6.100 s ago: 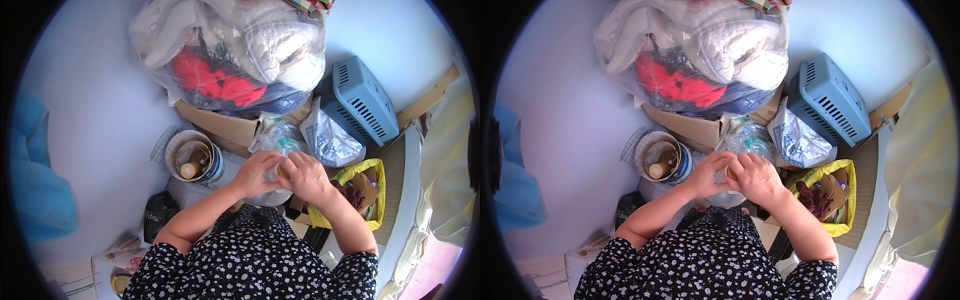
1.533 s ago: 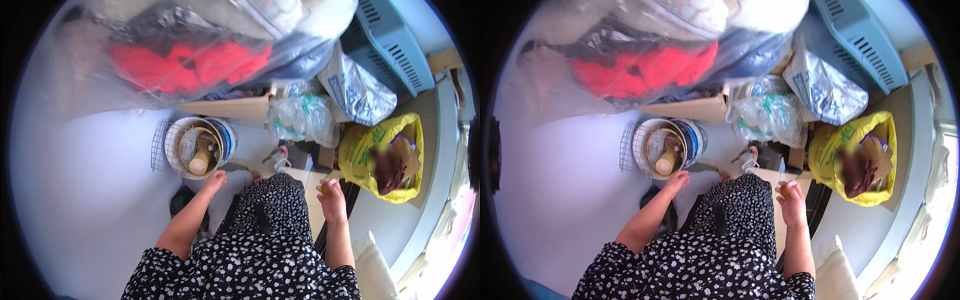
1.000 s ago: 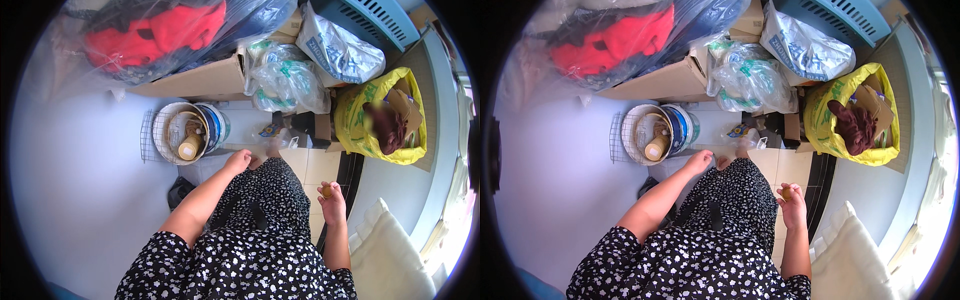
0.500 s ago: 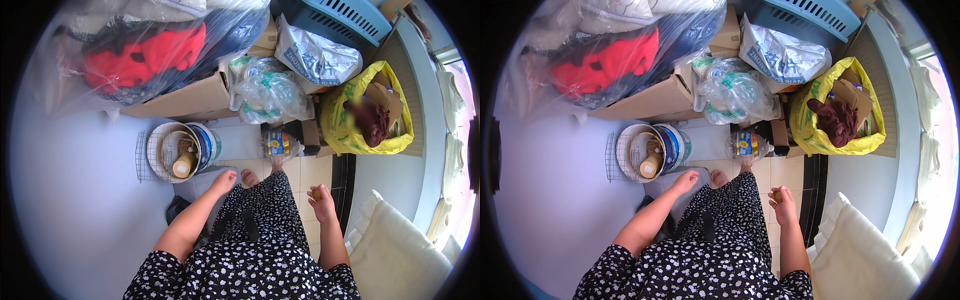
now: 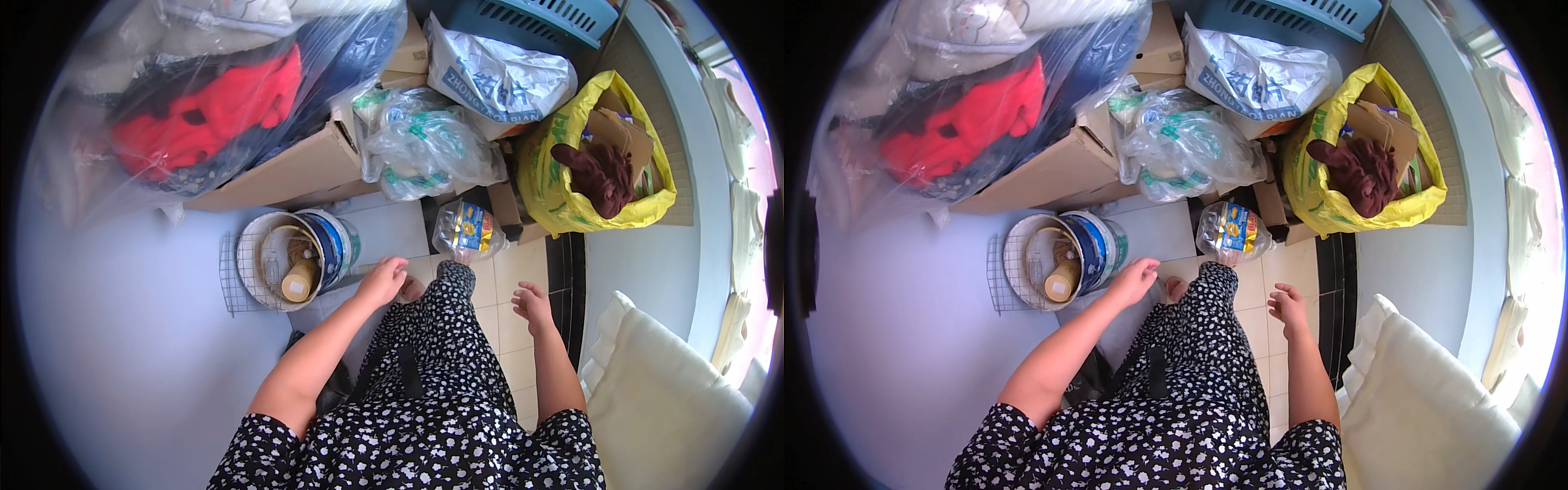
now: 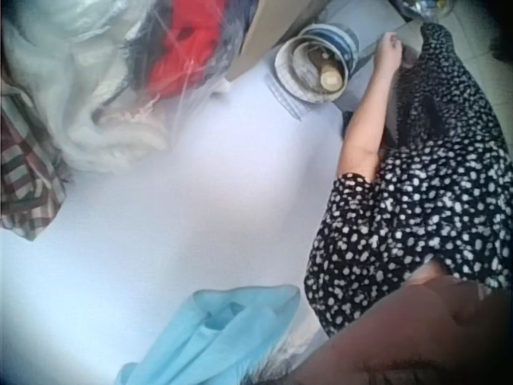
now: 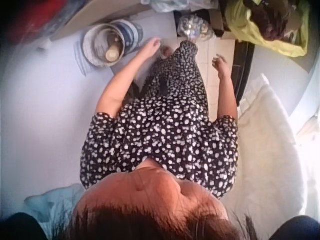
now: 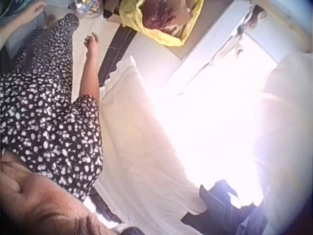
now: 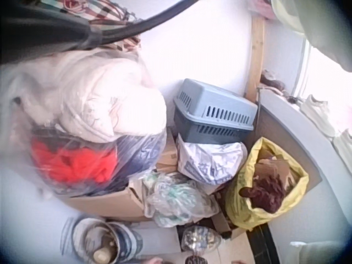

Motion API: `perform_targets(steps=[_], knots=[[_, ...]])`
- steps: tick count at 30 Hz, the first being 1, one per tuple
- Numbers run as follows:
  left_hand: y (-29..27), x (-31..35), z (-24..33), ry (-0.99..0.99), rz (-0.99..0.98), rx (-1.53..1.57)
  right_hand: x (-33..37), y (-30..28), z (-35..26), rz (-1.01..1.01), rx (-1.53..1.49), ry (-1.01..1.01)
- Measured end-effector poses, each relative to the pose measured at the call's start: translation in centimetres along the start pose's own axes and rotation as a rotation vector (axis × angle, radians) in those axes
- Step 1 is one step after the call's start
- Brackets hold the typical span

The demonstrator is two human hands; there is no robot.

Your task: The person walks through a living room and bedroom into a cluttered storage area. They pick up a plastic water jug, unscrew the cap, and place it on the floor. They then move a blue pet carrier and begin sorting items from a white bucket into a gold-colored container, handling various small objects and plastic bags.

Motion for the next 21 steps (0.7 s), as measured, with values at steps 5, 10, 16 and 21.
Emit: perform_targets(steps=[5,10,16,21], knots=[[-1.8,-3.3,7.0,0.14,-0.011,-0.081,-5.2,-1.4,1.7,0.129,0.191,-0.058],[-3.9,-4.1,9.9,0.17,0.011,0.03,-7.6,-1.1,1.0,0.248,0.239,-0.111],[-4.1,-6.1,14.2,0.37,0.018,-0.217,-12.1,-2.5,3.3,0.413,-0.401,0.177],[-1.2,-9.7,16.4,0.504,-0.109,-0.341,-16.7,-2.9,6.0,0.215,-0.546,0.272]])
Point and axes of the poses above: each hand's wrist, its own x-axis away from the middle knuckle, its own y-axis out of the palm, z = x × y, the point moved 3 cm from there along -x, towards the middle knuckle, and after that the axes turned 3 degrees about z, right-handed, at the moved point
